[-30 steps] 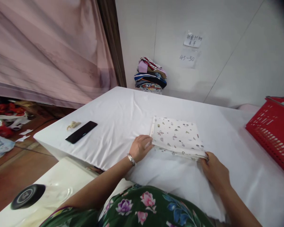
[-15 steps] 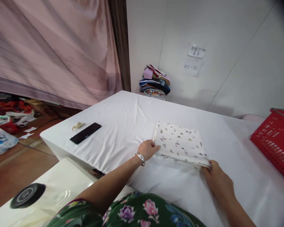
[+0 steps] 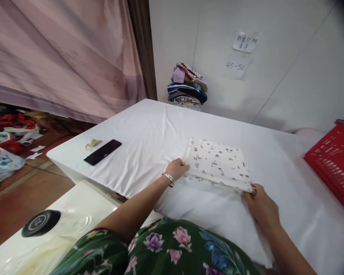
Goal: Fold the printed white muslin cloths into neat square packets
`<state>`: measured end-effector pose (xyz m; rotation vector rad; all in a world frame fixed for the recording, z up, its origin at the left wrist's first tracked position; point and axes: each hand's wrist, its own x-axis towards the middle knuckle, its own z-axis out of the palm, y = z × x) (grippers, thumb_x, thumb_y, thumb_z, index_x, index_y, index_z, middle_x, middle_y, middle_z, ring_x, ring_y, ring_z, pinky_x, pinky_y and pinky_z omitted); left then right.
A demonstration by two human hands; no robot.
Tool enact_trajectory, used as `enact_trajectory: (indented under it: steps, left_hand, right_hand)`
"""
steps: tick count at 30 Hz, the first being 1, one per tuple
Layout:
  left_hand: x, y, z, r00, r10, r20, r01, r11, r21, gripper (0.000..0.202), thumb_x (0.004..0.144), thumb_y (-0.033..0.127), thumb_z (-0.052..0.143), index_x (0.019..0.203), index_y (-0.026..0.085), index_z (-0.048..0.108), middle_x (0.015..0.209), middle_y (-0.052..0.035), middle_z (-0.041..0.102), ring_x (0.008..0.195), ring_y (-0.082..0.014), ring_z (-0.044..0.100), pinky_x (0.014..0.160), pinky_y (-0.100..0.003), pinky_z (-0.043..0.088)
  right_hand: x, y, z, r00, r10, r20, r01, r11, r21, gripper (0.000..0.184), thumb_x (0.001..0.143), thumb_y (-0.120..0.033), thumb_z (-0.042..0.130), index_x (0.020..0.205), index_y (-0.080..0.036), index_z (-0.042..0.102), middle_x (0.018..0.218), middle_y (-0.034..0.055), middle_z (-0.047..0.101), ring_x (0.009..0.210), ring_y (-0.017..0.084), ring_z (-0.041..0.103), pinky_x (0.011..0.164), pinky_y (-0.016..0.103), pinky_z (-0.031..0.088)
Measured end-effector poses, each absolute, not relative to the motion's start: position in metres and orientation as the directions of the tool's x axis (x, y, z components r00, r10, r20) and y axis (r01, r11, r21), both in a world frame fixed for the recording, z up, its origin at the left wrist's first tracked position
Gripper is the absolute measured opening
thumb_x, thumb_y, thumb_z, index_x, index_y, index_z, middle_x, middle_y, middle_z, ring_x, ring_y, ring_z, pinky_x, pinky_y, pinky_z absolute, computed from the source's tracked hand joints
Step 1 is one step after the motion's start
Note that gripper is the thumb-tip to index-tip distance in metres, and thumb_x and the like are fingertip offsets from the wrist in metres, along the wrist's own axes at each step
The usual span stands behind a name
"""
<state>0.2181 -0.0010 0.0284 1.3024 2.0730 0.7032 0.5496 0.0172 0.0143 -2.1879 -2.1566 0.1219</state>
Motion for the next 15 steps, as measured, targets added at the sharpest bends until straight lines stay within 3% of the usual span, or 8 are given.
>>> enact_trajectory:
  steps: [4,15]
  left_hand:
    - [0.2168,-0.0026,0.0323,-0.349,0.905,-0.243,0.561,0.409,0.720,0.030,0.067,0.048,0.059,0.064,0.019,0.048,0.054,0.0022,0.055,0.055,-0.0128,0.053,0.051,-0.022,0.034]
    - [0.2241,0.0049,0.0311,-0.310,0.927,-0.211,0.488,0.346,0.802,0.026,0.066,0.040,0.060,0.061,0.018,0.048,0.052,0.0047,0.051,0.050,-0.0089,0.044,0.046,-0.020,0.032]
  right_hand:
    - [0.5495,0.0191,0.0137,0.015,1.000,-0.017,0.994,-0.017,-0.106,0.044,0.081,-0.047,0.032,0.113,-0.020,0.045,0.094,0.0078,0.063,0.078,0.024,0.060,0.061,0.032,0.040]
    - [0.5562,0.0196,0.0215,0.012,1.000,0.008,0.993,-0.011,-0.116,0.042,0.082,-0.046,0.033,0.112,-0.021,0.048,0.086,0.0052,0.064,0.073,0.023,0.059,0.058,0.031,0.038]
